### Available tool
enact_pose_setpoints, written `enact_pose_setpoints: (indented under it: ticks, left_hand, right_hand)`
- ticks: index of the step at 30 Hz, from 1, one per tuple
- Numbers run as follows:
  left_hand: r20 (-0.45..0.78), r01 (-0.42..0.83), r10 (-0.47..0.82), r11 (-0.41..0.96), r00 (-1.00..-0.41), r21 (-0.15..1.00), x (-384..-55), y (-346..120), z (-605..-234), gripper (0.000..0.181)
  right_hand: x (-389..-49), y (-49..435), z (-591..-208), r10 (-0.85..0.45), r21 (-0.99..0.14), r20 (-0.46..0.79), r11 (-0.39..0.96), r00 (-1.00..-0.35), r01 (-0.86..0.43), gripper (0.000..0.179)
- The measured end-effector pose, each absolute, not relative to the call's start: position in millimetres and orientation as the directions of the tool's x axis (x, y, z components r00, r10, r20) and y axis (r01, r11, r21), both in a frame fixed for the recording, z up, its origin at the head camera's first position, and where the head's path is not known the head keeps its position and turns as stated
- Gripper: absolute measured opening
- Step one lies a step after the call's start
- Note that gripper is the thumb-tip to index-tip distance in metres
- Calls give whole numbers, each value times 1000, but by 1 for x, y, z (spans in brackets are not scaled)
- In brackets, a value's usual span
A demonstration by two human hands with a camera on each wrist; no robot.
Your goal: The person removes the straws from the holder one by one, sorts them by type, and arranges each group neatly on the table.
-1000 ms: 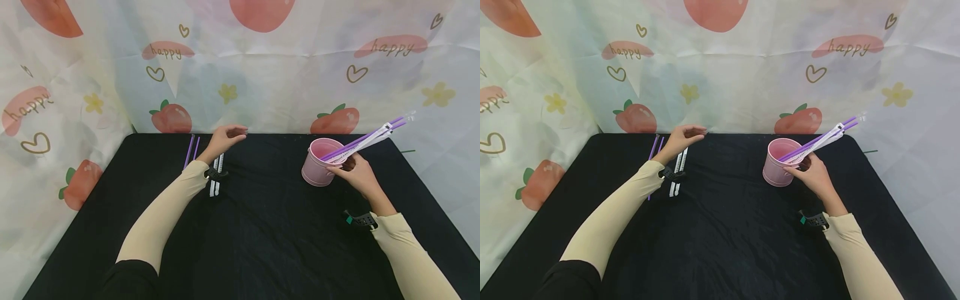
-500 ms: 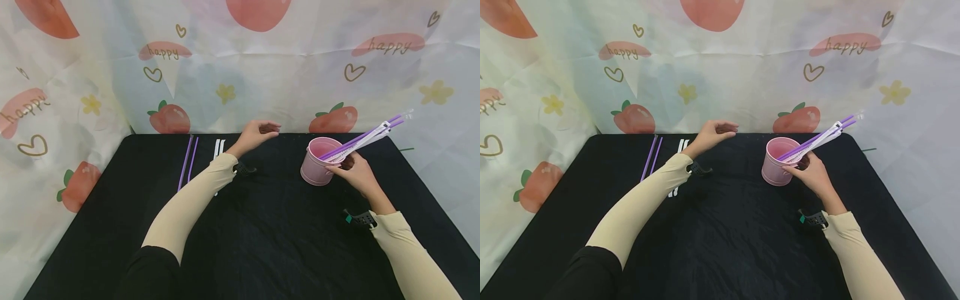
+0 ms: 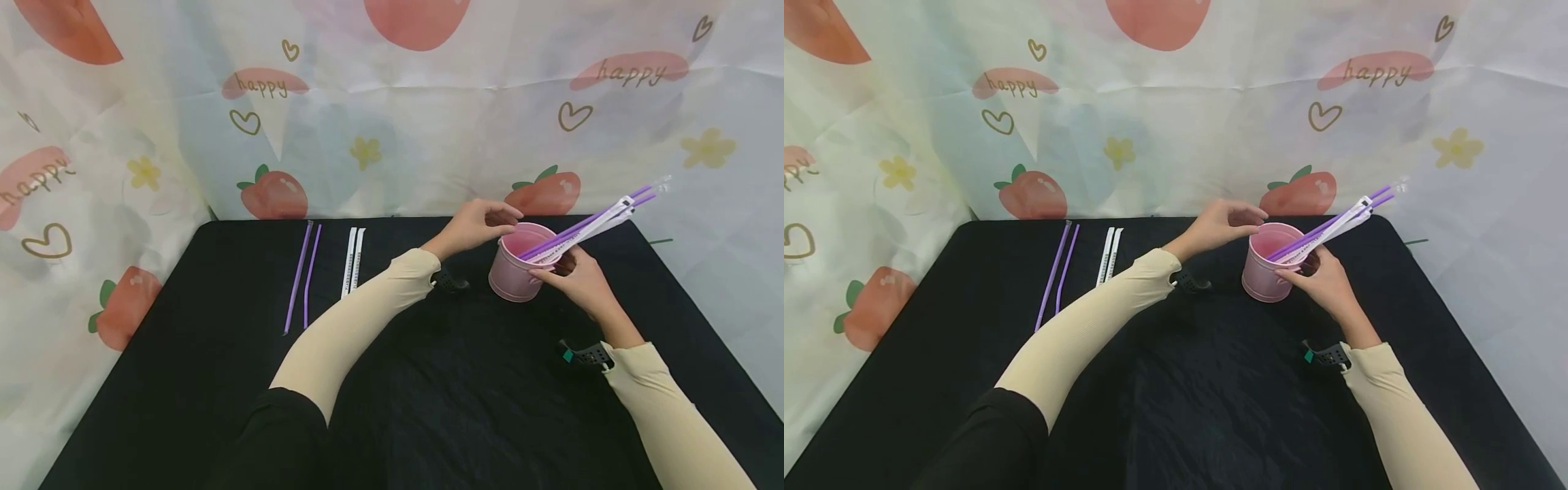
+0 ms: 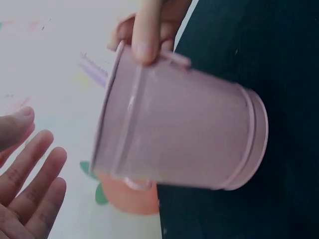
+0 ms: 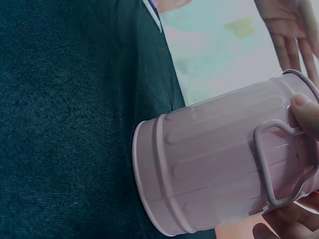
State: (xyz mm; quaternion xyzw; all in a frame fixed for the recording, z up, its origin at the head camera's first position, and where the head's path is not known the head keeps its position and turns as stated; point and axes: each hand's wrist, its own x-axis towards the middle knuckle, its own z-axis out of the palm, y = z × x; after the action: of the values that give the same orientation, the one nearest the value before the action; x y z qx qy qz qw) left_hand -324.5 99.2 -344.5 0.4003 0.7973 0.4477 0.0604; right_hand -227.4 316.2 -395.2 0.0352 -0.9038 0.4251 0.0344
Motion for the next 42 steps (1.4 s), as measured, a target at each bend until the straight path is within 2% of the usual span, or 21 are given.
enact_pose_setpoints:
  ticks: [12, 22, 31, 42]
  left_hand:
    - [200, 609, 734, 343, -649, 715, -316, 132, -349, 29]
    - [156, 624, 762, 375, -629, 686, -308, 149, -350, 25]
    - [78, 602, 764, 437, -641, 668, -305, 158, -352, 21]
    - [62, 629, 822, 383, -567, 676, -305, 157, -352, 15]
  right_hand:
    - [-228, 313, -397, -27, -768, 96, 634, -995, -91, 72]
    - [-229, 315, -400, -46, -789, 125, 601, -991, -127, 65]
    - [-229, 316, -399, -43, -773, 131, 621, -990, -130, 62]
    - [-226, 315, -396, -31, -731, 132, 672, -991, -118, 54]
